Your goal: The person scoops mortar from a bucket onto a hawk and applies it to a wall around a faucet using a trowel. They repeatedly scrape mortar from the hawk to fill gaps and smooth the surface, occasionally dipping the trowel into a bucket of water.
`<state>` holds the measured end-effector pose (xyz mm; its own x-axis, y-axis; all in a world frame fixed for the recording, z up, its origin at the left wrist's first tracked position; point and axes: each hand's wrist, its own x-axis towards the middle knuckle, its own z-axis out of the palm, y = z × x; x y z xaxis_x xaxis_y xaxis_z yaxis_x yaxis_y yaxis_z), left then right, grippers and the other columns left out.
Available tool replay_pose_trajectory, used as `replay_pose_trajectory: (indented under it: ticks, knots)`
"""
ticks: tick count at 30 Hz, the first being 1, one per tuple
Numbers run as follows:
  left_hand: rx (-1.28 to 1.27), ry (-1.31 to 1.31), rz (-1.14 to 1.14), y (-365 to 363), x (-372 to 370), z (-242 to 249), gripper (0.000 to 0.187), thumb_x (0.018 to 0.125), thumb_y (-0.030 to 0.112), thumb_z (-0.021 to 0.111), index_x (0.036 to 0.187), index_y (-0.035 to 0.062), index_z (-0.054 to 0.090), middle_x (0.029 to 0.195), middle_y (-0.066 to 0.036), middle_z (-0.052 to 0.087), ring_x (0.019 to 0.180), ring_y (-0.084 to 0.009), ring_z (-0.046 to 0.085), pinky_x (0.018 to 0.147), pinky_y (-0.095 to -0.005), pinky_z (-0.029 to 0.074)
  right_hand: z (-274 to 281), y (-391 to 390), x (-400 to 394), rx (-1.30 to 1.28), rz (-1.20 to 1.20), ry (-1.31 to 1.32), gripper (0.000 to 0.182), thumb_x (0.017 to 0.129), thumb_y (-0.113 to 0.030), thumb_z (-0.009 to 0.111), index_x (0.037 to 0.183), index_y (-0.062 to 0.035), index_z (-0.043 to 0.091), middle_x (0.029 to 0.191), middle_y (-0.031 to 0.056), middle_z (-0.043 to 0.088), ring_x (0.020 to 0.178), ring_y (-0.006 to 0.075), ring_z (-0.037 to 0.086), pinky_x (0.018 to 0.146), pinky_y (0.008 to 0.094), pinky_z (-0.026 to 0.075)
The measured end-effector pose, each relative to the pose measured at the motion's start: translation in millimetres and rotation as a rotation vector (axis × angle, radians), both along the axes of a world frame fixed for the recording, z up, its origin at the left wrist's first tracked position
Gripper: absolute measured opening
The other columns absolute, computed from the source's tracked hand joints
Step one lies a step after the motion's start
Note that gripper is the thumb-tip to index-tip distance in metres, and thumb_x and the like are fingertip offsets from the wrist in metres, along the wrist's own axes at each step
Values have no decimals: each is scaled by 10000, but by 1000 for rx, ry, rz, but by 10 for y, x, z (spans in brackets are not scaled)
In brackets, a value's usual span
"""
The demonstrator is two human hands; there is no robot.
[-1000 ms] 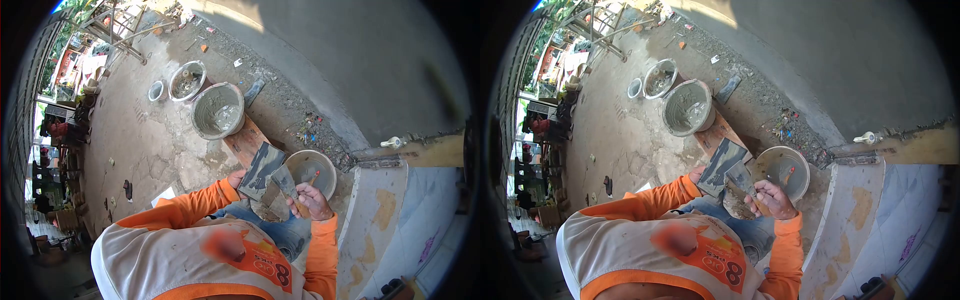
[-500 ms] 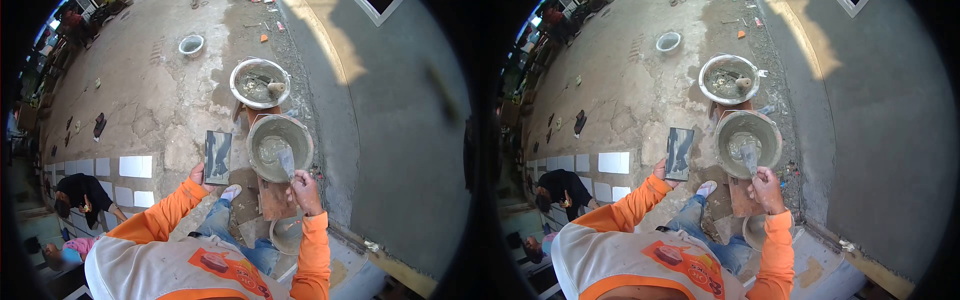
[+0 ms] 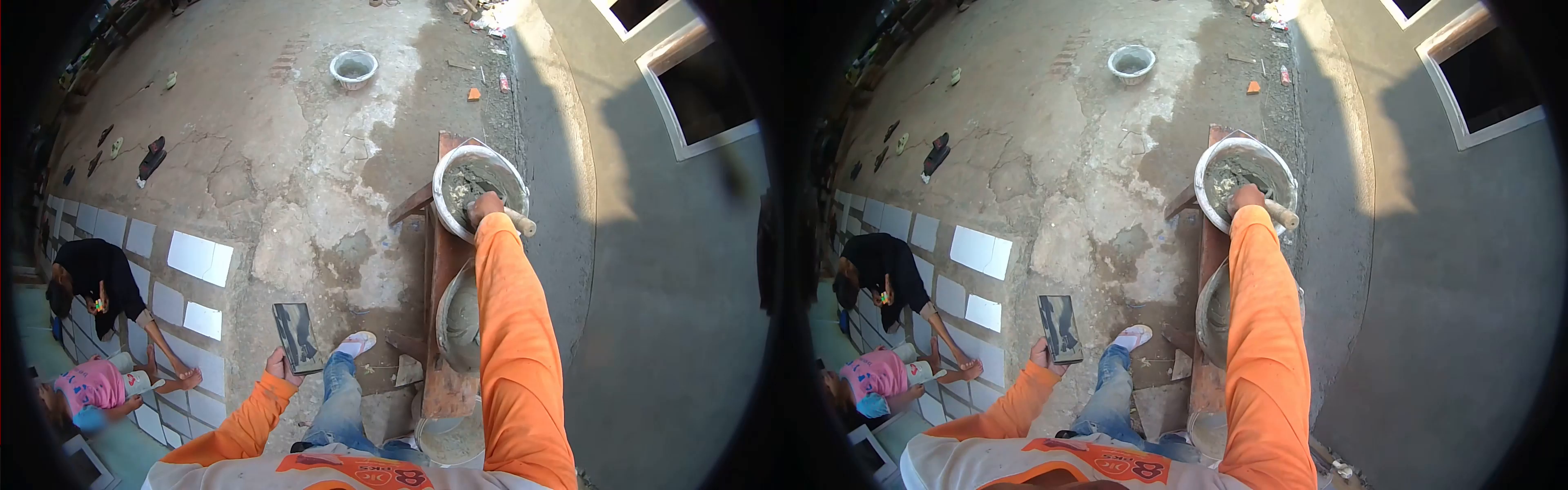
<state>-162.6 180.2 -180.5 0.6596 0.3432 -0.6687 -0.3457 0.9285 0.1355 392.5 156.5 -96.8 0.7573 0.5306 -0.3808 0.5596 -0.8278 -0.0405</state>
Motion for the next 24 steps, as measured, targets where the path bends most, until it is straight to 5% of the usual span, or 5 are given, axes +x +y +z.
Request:
replay_pose_trajectory:
  ticks: [4, 11, 12, 16, 24]
  knots:
    - [-37, 35, 62, -2, -39, 135, 341, 849, 217, 429, 1084, -7, 530, 1044, -148, 605, 957, -291, 581, 875, -450, 438, 106, 249, 58, 99, -512, 409, 236, 760, -187, 575, 851, 16, 652, 1003, 189, 616, 939, 304, 603, 802, 352, 490]
    - [-7, 132, 60, -56, -166, 159, 363, 840, 273, 395, 1084, 41, 531, 1024, -127, 591, 969, -294, 548, 882, -456, 403, -372, 339, 401, 102, -226, -107, 253, 722, -185, 630, 882, 10, 647, 1043, 188, 600, 983, 323, 579, 850, 352, 465]
    - [-7, 124, 62, -46, -191, 145, 363, 840, 273, 395, 1084, 41, 531, 1024, -127, 591, 969, -294, 548, 882, -456, 403, 68, 397, 124, 73, -314, -13, 255, 715, -155, 632, 908, 10, 640, 1066, 185, 590, 992, 322, 574, 855, 351, 465]
    - [18, 144, 84, -21, -226, 199, 361, 841, 271, 414, 1083, 32, 537, 1030, -125, 600, 949, -286, 567, 863, -443, 424, -635, 320, 387, -16, -169, -84, 292, 734, -250, 591, 896, -17, 657, 1021, 168, 611, 958, 318, 590, 835, 353, 473]
    - [-23, 109, 92, -82, -297, 70, 357, 834, 259, 461, 1096, 31, 541, 1026, -123, 617, 928, -286, 594, 840, -447, 457, -534, 80, 343, 111, -147, -28, 304, 768, -296, 548, 847, -27, 665, 878, 186, 633, 834, 306, 621, 776, 372, 472]
